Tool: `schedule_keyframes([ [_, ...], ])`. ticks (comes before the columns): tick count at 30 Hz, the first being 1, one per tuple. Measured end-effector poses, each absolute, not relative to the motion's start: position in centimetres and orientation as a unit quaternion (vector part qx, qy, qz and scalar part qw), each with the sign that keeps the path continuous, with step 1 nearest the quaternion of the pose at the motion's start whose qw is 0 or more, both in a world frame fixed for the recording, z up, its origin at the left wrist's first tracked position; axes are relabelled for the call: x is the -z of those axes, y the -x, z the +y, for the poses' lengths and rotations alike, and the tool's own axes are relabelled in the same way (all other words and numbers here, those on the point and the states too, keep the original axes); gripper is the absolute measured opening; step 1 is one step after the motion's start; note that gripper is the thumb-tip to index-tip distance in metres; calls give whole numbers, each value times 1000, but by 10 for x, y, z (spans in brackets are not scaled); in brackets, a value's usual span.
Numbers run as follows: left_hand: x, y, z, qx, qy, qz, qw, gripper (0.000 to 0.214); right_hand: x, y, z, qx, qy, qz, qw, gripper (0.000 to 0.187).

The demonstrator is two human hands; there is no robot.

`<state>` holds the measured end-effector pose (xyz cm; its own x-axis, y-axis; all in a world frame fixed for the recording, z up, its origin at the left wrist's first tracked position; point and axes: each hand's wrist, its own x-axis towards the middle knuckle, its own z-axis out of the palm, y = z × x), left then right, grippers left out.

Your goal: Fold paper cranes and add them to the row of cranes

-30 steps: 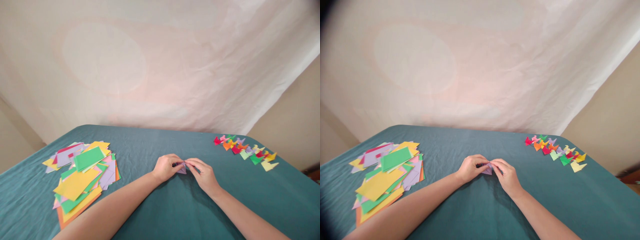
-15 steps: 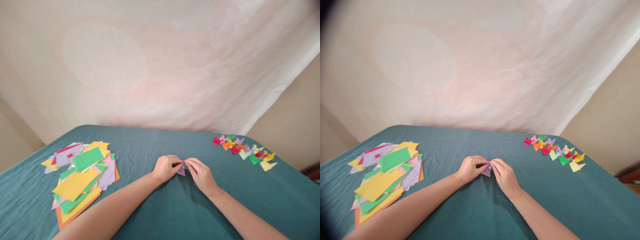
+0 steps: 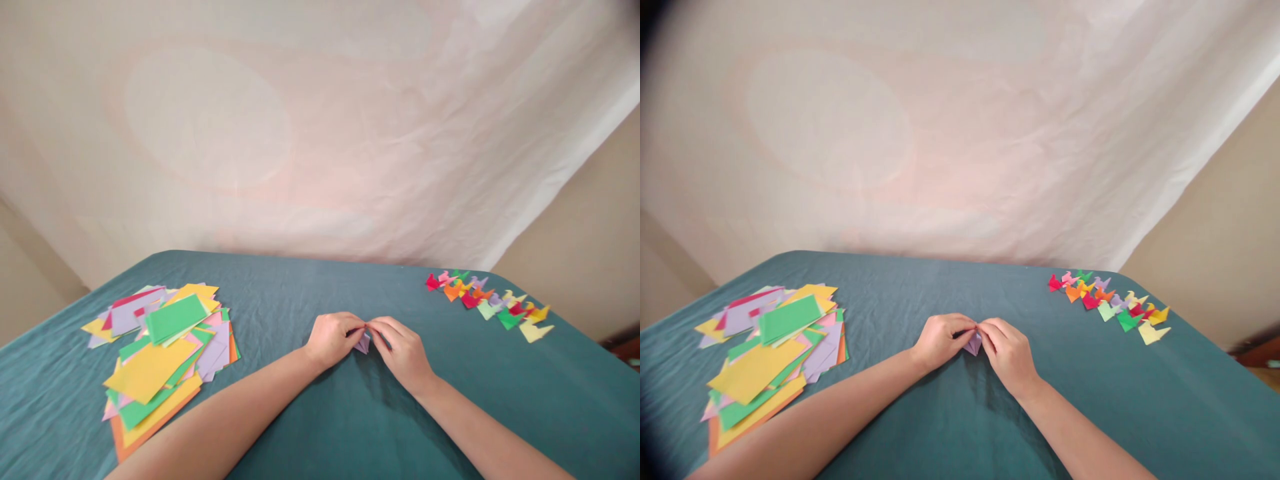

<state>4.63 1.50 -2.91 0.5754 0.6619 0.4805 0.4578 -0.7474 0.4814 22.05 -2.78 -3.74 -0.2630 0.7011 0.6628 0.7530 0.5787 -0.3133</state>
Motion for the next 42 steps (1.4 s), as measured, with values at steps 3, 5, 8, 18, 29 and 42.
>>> schedule_keyframes([
  [3, 29, -46, 16, -332, -875, 315, 160, 19, 39, -221, -27, 19, 464, -788, 404, 16],
  [5, 29, -46, 16, -334, -875, 310, 165, 19, 41, -223, -26, 12, 470, -782, 408, 15],
  [8, 30, -46, 17, -340, -873, 305, 170, 19, 42, -224, -26, 3, 474, -777, 415, 14],
  [18, 29, -46, 16, -340, -873, 302, 176, 19, 41, -223, -27, -17, 468, -774, 426, 11],
  [29, 27, -45, 15, -333, -876, 308, 164, 19, 37, -222, -28, -9, 460, -776, 431, 15],
  [42, 22, -45, 12, -341, -871, 317, 154, 14, 33, -220, -31, 18, 449, -787, 423, 15],
])
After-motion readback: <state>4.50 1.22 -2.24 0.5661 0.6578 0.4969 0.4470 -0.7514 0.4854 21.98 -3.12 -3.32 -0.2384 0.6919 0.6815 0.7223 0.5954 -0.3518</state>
